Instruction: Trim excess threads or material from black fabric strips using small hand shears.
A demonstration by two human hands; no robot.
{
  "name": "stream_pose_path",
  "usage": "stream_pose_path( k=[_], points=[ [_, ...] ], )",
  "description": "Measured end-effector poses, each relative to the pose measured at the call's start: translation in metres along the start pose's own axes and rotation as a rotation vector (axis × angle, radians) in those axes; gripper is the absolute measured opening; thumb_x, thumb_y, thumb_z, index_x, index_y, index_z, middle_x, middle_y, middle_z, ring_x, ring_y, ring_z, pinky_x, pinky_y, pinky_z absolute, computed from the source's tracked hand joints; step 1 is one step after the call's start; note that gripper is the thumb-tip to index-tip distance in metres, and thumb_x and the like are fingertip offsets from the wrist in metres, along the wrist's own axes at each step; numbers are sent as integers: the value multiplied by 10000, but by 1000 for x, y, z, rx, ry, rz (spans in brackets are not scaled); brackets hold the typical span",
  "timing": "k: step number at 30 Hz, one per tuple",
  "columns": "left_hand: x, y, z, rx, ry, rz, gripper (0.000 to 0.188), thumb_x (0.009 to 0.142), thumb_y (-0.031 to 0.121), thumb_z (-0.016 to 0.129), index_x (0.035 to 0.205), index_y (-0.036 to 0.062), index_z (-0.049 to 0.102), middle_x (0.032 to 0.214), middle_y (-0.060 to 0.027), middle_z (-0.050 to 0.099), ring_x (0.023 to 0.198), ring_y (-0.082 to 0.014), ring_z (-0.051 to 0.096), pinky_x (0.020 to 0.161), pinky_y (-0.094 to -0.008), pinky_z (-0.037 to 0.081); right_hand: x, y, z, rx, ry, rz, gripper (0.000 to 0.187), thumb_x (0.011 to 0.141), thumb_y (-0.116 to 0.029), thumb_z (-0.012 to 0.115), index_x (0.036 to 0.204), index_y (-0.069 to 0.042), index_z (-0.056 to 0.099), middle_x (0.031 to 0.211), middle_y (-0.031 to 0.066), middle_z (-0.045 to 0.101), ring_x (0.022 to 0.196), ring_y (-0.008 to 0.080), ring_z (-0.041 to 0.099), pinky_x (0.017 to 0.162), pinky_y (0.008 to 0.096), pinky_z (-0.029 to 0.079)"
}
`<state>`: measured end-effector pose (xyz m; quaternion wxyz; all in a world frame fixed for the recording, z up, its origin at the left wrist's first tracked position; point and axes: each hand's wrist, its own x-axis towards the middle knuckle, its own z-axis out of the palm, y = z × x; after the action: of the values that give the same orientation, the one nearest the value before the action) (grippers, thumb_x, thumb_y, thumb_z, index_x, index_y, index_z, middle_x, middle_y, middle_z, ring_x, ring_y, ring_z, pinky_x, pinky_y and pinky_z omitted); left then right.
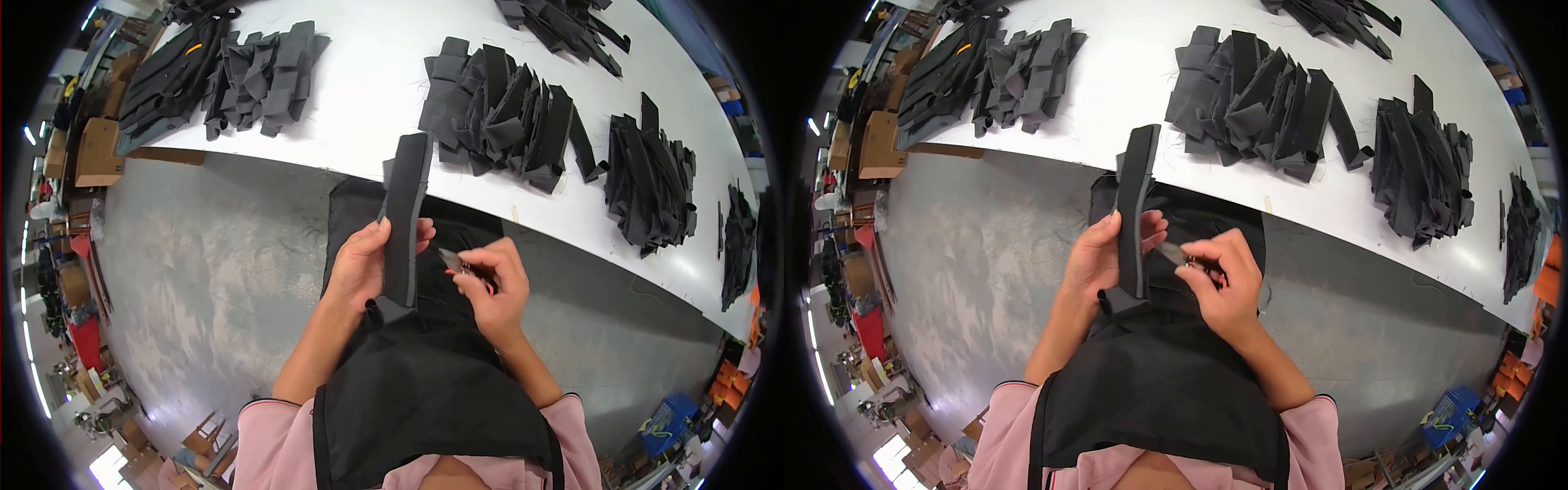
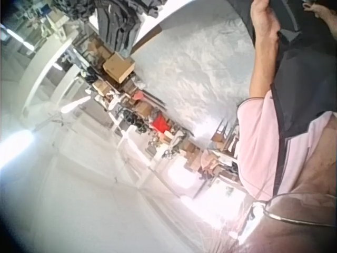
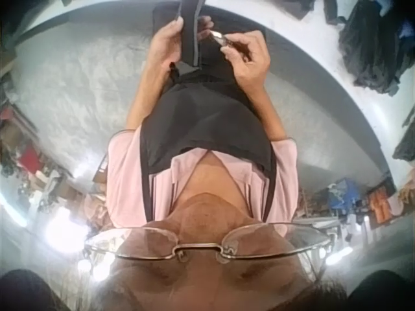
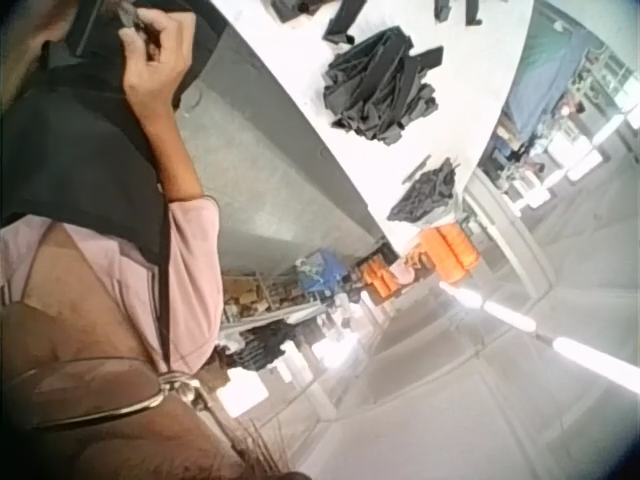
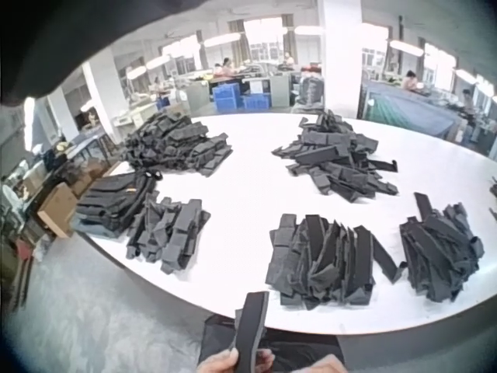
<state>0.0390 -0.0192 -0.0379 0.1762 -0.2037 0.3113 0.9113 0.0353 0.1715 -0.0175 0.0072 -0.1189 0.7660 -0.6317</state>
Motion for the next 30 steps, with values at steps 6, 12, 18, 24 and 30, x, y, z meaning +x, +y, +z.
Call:
stream_pose_path(
  k=[6,12,18,24,30],
  points=[
    [11,-18,-3,-336,-248,-41,289,947,207,401,753,58,555,1059,-111,592,1098,-225,541,947,-333,429,0,-4,25,71,-52,27,207,745,-18,700,932,-27,612,864,37,540,728,123,522,615,237,419],
    [8,-24,13,-388,-204,-113,282,909,159,418,636,103,459,1007,-77,571,1054,-175,528,959,-299,408,-6,0,40,-70,-17,-98,248,681,2,727,900,-30,616,852,78,563,763,232,563,649,312,458],
    [8,-26,16,-397,-216,-74,287,914,163,418,637,108,465,1007,-66,563,1032,-149,516,942,-277,399,-1,-1,41,-191,-39,-287,256,653,-16,739,883,-39,628,815,70,577,761,256,570,662,335,466],
    [7,-28,18,-402,-221,-87,289,914,164,417,634,106,459,1013,-75,567,1007,-149,518,948,-270,385,-2,-2,46,-175,-13,-298,239,657,-18,734,873,-42,634,820,71,590,740,253,576,644,329,468],
    [7,-29,15,-358,-212,-48,281,911,167,417,639,103,449,1016,-81,569,979,-152,515,933,-275,392,-3,-1,45,-186,-54,-280,289,642,76,730,894,-7,615,859,97,590,773,254,612,700,320,496]
  ],
)
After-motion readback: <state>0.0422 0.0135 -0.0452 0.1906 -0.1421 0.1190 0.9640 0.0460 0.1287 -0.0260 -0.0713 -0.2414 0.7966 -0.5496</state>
